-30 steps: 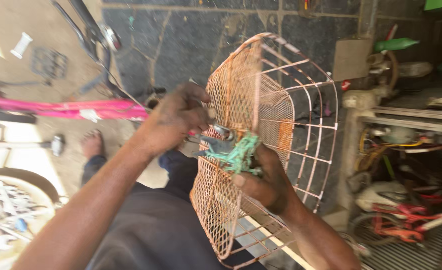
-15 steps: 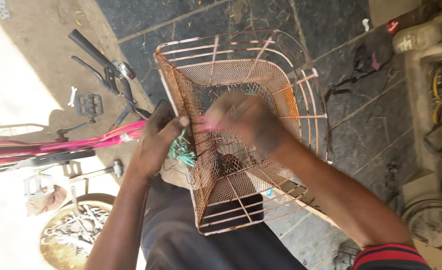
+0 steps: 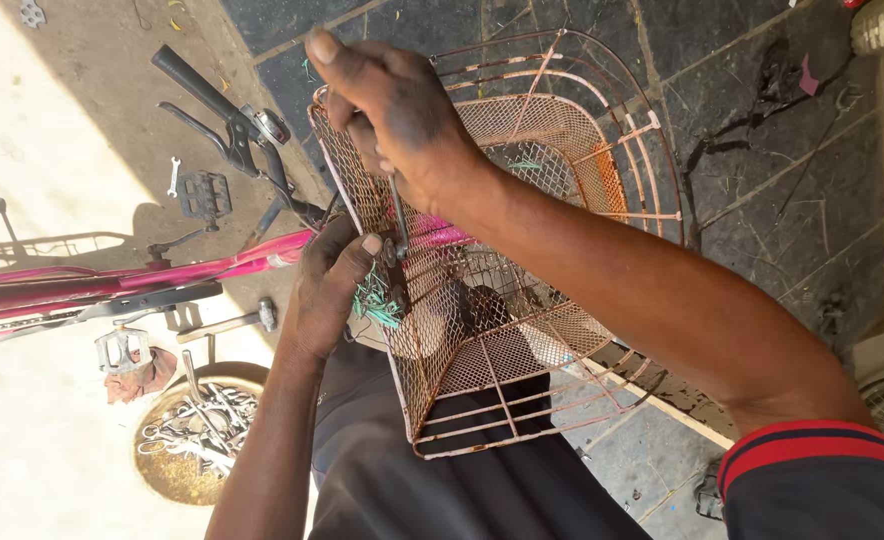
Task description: The person unties green string from a bicycle basket, then uses a wrench to tighten or remove metal brackets and wires within the basket while it is attached to the bicycle.
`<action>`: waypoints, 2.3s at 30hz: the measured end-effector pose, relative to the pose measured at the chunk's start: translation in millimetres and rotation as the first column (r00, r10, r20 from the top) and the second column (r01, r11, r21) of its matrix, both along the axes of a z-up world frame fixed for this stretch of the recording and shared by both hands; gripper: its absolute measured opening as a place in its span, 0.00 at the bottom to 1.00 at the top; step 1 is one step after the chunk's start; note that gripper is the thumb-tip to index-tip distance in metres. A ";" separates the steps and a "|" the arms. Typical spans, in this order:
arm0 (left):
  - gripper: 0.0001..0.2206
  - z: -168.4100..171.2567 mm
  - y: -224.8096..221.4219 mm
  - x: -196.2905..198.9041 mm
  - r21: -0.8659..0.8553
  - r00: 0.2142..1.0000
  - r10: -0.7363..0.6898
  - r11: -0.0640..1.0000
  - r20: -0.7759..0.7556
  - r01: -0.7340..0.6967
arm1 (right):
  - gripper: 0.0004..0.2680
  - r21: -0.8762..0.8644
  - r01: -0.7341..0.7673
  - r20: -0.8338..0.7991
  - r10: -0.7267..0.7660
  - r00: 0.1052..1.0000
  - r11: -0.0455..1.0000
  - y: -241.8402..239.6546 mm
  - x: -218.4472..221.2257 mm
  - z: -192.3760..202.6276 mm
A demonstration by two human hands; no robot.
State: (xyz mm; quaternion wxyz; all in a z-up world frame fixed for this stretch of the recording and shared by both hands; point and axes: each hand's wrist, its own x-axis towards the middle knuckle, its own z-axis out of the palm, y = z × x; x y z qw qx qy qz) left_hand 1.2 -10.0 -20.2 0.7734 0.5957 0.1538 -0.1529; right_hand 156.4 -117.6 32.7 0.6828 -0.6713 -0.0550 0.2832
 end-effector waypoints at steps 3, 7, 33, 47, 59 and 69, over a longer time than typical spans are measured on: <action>0.29 0.0 1.2 1.3 0.035 1.000 -0.012 0.999 -0.015 0.013 | 0.21 -0.019 0.032 -0.013 -0.032 0.999 0.999 5.8 11.8 -2.3; 0.29 -0.6 2.4 1.4 -0.015 0.999 -0.012 1.000 0.033 0.013 | 0.22 -0.062 0.000 -0.034 -0.002 0.999 0.998 12.4 24.0 -3.1; 0.26 -25.4 -4.5 -12.4 0.217 0.996 0.024 0.975 0.082 -0.041 | 0.22 -0.225 0.083 0.350 0.001 0.937 0.971 47.3 -43.7 37.0; 0.21 -26.1 -8.1 -16.3 0.107 0.986 0.164 0.981 -0.007 -0.162 | 0.14 -0.285 -0.495 0.555 0.562 0.613 0.821 -14.4 -146.4 71.3; 0.29 -6.9 -0.4 -10.7 0.234 0.902 0.122 0.943 0.414 -0.236 | 0.21 -0.390 -0.654 0.638 0.703 0.316 0.648 -31.1 -156.6 58.6; 0.22 -19.9 13.7 27.4 0.052 0.981 0.193 0.980 -0.014 -0.192 | 0.21 -0.380 -0.662 0.650 0.696 0.306 0.646 -33.5 -157.6 58.9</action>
